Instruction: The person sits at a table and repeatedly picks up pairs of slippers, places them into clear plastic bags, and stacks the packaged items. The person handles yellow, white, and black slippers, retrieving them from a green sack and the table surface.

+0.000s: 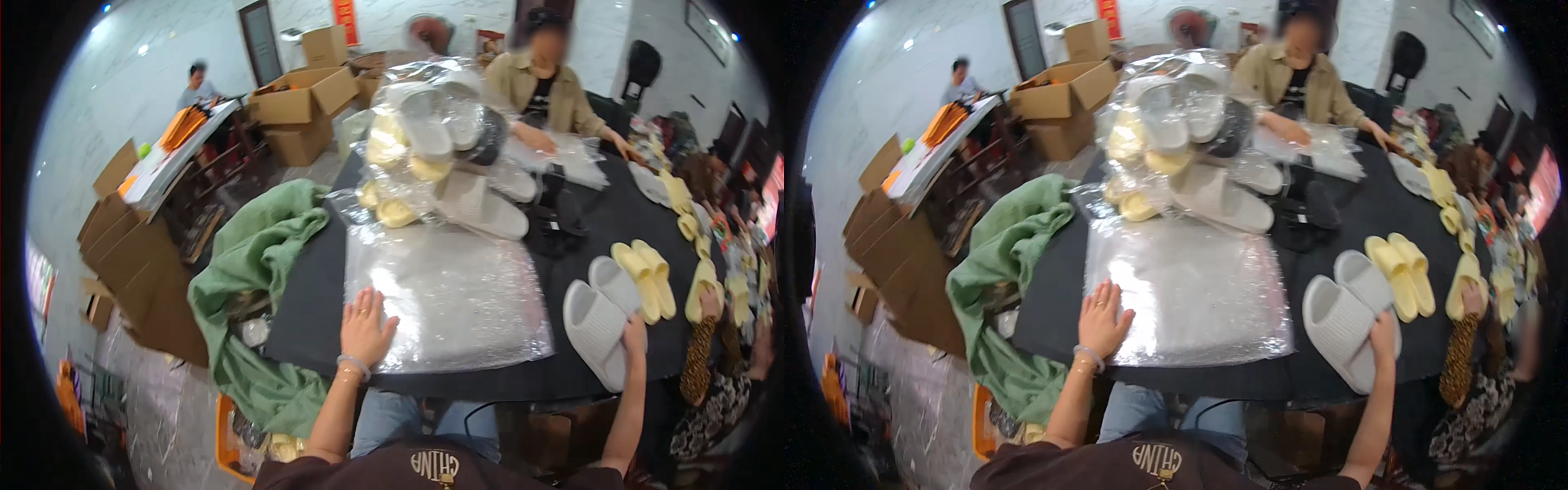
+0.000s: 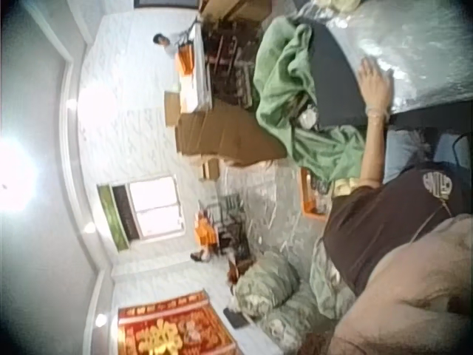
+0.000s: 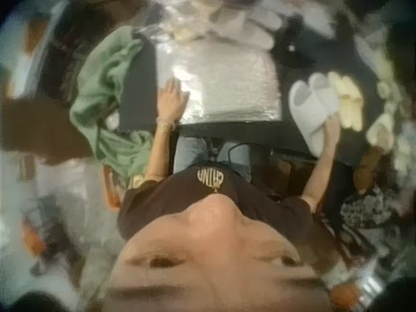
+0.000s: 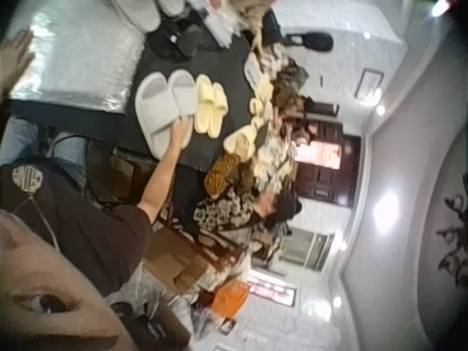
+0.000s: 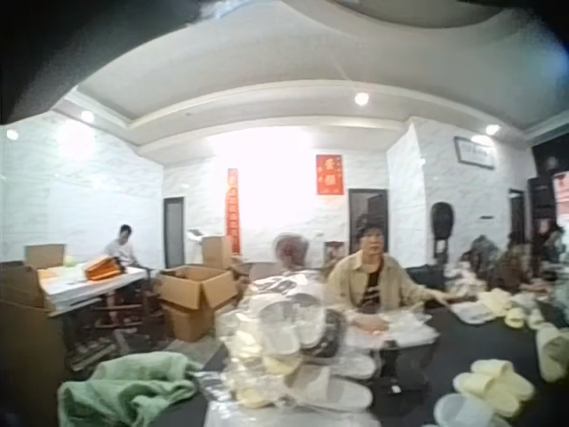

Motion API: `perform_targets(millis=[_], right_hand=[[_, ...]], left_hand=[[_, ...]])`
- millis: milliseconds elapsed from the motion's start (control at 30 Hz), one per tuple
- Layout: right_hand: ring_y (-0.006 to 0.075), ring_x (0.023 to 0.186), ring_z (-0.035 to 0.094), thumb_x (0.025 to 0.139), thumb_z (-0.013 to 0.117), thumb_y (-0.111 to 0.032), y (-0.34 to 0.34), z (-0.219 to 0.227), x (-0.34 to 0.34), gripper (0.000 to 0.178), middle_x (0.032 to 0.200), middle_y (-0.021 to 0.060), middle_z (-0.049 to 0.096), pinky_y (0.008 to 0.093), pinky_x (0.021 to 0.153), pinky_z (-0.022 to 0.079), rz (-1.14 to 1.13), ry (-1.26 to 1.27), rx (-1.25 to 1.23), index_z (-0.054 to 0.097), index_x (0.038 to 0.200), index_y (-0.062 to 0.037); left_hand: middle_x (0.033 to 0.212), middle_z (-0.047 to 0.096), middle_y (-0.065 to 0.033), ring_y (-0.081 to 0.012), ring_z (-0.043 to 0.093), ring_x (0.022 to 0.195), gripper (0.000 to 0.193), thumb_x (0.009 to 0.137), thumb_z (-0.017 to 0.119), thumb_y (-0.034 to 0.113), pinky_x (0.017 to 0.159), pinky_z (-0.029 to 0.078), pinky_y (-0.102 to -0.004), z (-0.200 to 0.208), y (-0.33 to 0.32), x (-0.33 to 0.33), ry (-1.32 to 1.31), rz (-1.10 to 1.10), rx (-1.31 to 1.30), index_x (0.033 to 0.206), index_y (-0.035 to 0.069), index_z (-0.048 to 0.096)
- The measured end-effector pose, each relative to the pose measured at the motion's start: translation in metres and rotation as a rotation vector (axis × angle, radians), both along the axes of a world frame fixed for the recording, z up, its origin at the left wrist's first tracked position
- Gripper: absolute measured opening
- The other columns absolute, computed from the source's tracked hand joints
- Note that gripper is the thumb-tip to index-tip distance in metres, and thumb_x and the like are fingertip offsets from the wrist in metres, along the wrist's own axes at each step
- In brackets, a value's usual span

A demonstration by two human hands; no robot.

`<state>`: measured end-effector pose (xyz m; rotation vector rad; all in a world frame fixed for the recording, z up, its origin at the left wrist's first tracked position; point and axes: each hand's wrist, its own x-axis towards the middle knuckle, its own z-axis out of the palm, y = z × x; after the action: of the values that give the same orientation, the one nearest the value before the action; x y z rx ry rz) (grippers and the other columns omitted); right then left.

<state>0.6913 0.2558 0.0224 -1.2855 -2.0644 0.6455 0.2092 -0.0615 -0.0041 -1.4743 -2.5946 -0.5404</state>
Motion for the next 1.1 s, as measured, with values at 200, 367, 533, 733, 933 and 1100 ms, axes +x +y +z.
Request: perform_targets(millis=[200, 367, 533, 733, 933, 1100], right_hand=[[0.0202, 0.068, 0.052, 0.079, 0.055, -0.010, 0.008, -0.039, 0.025, 0.021, 0.071, 0.0114, 0.058, 0.0355, 0.066, 0.042, -0.170, 0.002, -0.072, 0.061, 0.092, 0.0047], [0.0316, 0.068, 0.051, 0.076, 0.060, -0.010, 0.057, -0.051, 0.019, 0.021, 0.075, 0.0190, 0.056, 0.0391, 0.063, 0.040, -0.302, -0.059, 0.210, 0.056, 0.093, 0.0018], [0.0362, 0.098, 0.055, 0.085, 0.056, -0.026, 0.129, -0.064, 0.051, 0.033, 0.103, 0.0191, 0.060, 0.0438, 0.081, 0.044, -0.738, -0.411, 0.242, 0.056, 0.111, -0.0047], [0.0399, 0.110, 0.051, 0.084, 0.053, -0.025, 0.188, -0.066, 0.091, 0.042, 0.118, 0.0256, 0.054, 0.0472, 0.092, 0.041, -1.039, -0.233, 0.221, 0.053, 0.117, 0.0000], [0.0313, 0.106, 0.052, 0.082, 0.057, -0.013, 0.088, -0.012, -0.064, 0.038, 0.120, 0.0186, 0.052, 0.0395, 0.095, 0.039, -0.590, 0.287, 0.619, 0.053, 0.118, 0.0003], [0.0252, 0.104, 0.055, 0.089, 0.055, -0.017, -0.032, 0.106, -0.247, 0.028, 0.114, 0.0118, 0.058, 0.0322, 0.093, 0.040, 0.143, 0.329, 0.195, 0.059, 0.111, -0.0008]], left_hand=[[0.143, 0.036, -0.0161, -0.0294, 0.029, 0.134, 0.061, 0.088, 0.049, 0.043, 0.109, 0.021, -0.0448, -0.001, 0.007, -0.001, 0.022, -0.016, 0.004, 0.135, 0.004, 0.041], [0.143, 0.036, -0.0153, -0.0281, 0.031, 0.134, 0.061, 0.089, 0.048, 0.044, 0.109, 0.022, -0.0439, -0.004, 0.004, -0.001, 0.015, -0.008, 0.015, 0.135, 0.005, 0.041], [0.143, 0.036, -0.0133, -0.0270, 0.032, 0.133, 0.058, 0.089, 0.048, 0.043, 0.109, 0.022, -0.0433, 0.001, 0.006, 0.000, 0.028, -0.004, 0.010, 0.135, 0.007, 0.042], [0.143, 0.035, -0.0148, -0.0278, 0.031, 0.134, 0.060, 0.089, 0.046, 0.046, 0.109, 0.021, -0.0436, -0.002, 0.019, -0.001, -0.038, -0.069, 0.101, 0.134, 0.006, 0.042], [0.143, 0.037, -0.0132, -0.0266, 0.032, 0.133, 0.060, 0.088, 0.048, 0.047, 0.108, 0.023, -0.0442, -0.002, 0.000, -0.002, -0.014, -0.004, 0.086, 0.134, 0.009, 0.043], [0.142, 0.037, -0.0134, -0.0268, 0.033, 0.133, 0.059, 0.088, 0.048, 0.047, 0.108, 0.023, -0.0437, 0.000, -0.001, -0.003, -0.042, -0.012, 0.104, 0.133, 0.008, 0.044]])
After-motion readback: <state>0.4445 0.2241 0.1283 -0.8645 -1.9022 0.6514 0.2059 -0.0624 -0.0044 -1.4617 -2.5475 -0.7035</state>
